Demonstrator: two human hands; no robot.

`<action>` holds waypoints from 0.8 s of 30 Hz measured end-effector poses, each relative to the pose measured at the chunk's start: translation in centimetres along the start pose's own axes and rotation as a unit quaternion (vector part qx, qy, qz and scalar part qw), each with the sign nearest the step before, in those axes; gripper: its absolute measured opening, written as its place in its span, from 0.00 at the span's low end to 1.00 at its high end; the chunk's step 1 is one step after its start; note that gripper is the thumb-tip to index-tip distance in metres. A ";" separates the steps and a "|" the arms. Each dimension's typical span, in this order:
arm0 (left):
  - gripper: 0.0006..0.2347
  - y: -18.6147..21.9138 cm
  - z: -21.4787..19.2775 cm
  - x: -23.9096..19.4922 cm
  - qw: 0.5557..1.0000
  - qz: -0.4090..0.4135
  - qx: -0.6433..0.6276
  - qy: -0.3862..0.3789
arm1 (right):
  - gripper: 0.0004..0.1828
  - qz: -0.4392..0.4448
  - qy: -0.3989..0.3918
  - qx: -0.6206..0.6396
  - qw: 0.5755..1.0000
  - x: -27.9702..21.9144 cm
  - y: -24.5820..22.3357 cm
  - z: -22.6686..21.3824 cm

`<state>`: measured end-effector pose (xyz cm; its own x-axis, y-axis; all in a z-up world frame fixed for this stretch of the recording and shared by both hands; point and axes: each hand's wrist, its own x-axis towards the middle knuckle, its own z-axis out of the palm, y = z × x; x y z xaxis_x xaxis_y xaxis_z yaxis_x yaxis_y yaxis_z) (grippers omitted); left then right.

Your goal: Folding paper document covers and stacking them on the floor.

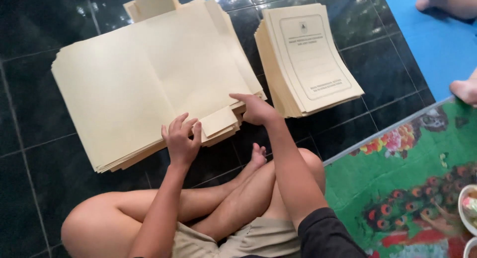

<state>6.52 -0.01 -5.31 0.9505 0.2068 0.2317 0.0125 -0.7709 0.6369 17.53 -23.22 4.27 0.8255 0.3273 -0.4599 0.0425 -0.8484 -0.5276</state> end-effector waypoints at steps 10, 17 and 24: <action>0.07 16.1 4.3 2.7 0.957 0.093 -0.260 -0.089 | 0.29 0.136 0.280 0.292 0.904 -8.5 9.6 -9.2; 0.13 23.6 15.1 3.9 0.938 0.305 -0.139 -0.093 | 0.21 0.158 0.427 0.462 0.761 -8.0 15.3 -10.5; 0.18 22.8 20.4 3.9 0.917 0.390 0.012 -0.087 | 0.26 0.146 0.407 0.503 0.749 -7.1 15.1 -11.3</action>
<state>16.86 -29.09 -4.92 0.7081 -0.5101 0.4882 -0.6871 -0.6569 0.3103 18.65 -43.00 7.62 0.8042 -0.5193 -0.2890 -0.3137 0.0421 -0.9486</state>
